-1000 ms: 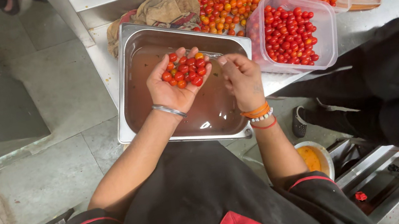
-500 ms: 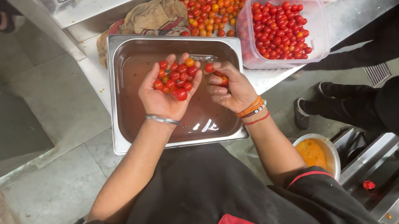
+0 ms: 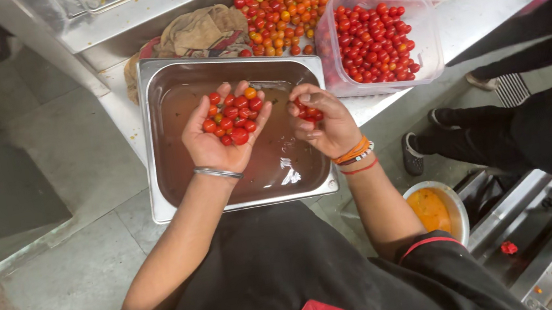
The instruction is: The person washes cherry tomatoes in a metal tray filled with water, rubbing them by hand and transferring them to a plastic container. The person repeatedly scoops tomatoes from the water, inspects them, and places them into a nearby container.
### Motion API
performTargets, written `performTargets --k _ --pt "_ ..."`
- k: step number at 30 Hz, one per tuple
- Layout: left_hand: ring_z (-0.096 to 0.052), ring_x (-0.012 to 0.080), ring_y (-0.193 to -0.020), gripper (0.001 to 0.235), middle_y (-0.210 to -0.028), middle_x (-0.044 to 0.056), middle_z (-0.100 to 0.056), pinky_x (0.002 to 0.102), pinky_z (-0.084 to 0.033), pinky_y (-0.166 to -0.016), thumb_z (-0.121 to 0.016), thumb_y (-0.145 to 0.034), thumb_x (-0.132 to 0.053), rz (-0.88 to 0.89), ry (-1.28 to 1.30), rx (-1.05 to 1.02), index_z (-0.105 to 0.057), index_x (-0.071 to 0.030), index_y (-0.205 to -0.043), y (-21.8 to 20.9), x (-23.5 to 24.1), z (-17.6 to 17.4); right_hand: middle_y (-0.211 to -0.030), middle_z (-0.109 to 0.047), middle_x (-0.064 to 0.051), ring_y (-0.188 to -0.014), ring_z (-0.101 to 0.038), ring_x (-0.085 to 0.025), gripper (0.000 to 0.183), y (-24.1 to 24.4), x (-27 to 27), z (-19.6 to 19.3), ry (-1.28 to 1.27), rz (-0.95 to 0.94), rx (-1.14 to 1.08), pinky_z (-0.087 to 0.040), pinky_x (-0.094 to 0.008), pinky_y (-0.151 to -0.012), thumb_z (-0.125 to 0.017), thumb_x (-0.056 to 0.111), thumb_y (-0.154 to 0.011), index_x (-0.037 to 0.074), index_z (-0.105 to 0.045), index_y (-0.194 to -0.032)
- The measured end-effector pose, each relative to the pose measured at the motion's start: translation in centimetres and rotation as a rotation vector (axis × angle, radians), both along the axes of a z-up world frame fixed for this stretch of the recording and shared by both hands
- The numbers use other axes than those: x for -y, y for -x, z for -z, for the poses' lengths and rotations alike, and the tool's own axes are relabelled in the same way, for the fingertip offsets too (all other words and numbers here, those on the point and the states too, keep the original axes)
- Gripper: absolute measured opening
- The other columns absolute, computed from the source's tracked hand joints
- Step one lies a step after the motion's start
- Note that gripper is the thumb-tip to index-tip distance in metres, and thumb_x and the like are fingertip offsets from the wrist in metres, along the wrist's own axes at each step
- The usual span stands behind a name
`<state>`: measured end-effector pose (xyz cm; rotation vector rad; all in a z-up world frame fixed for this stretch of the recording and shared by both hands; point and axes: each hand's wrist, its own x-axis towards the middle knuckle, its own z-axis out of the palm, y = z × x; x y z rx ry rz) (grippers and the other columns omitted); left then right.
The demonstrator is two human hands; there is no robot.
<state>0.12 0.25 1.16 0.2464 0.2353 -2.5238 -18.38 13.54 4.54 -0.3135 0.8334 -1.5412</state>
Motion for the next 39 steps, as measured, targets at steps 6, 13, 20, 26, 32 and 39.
performTargets --k 6,13,20,26,32,39 --pt "-0.057 0.0453 -0.128 0.035 -0.131 0.021 -0.064 0.069 -0.04 -0.114 -0.051 -0.103 -0.031 -0.007 0.0 -0.02 -0.062 -0.002 -0.118 0.1 0.0 0.2 -0.074 -0.057 0.001 -0.058 -0.048 -0.005 0.019 -1.6 0.7 -1.6 -0.212 0.118 -0.82 -0.034 -0.019 -0.048 -0.069 0.021 -0.102 0.002 -0.067 -0.105" --pt "-0.056 0.0476 -0.128 0.035 -0.132 0.021 -0.064 0.07 -0.038 -0.114 -0.052 -0.101 -0.032 -0.006 0.046 -0.068 -0.062 -0.003 -0.118 0.0 -0.1 0.3 -0.078 -0.065 -0.003 -0.065 -0.053 -0.008 0.02 -3.4 1.5 -2.9 -0.116 0.235 -1.614 -0.045 -0.025 -0.058 -0.08 0.015 -0.091 0.0 -0.073 -0.103" --pt "-0.057 0.046 -0.128 0.034 -0.13 0.021 -0.064 0.07 -0.039 -0.117 -0.05 -0.105 -0.031 -0.018 0.012 -0.09 -0.062 -0.002 -0.117 -0.2 -0.5 0.8 -0.079 -0.071 -0.008 -0.068 -0.061 -0.008 0.034 0.6 5.3 -7.6 -0.175 0.368 -1.628 -0.049 -0.027 -0.063 -0.076 0.02 -0.094 0.002 -0.065 -0.12" --pt "-0.058 0.043 -0.129 0.036 -0.135 0.021 -0.064 0.06 -0.043 -0.109 -0.05 -0.105 -0.032 -0.086 0.023 -0.039 -0.063 -0.001 -0.121 0.1 0.4 1.2 -0.089 -0.074 -0.015 -0.066 -0.06 -0.02 0.033 -4.9 4.4 -4.4 -0.109 0.116 -1.742 -0.05 -0.033 -0.062 -0.083 0.024 -0.088 0.003 -0.075 -0.113" --pt "-0.057 0.0425 -0.127 0.039 -0.137 0.021 -0.063 0.06 -0.044 -0.108 -0.05 -0.104 -0.033 -0.05 0.035 -0.062 -0.064 -0.002 -0.122 0.1 0.5 1.4 -0.093 -0.074 -0.007 -0.075 -0.062 -0.014 0.021 -4.3 4.6 -2.8 0.052 0.179 -0.942 -0.05 -0.026 -0.064 -0.077 0.023 -0.098 0.003 -0.072 -0.104" --pt "-0.058 0.041 -0.127 0.037 -0.141 0.02 -0.06 0.062 -0.042 -0.112 -0.051 -0.103 -0.033 0.045 0.075 -0.098 -0.065 -0.002 -0.119 0.1 0.0 0.5 -0.097 -0.075 -0.011 -0.082 -0.069 -0.016 0.019 -2.5 3.9 -5.8 0.058 -0.063 -0.789 -0.054 -0.024 -0.07 -0.074 0.016 -0.095 0.003 -0.073 -0.109"
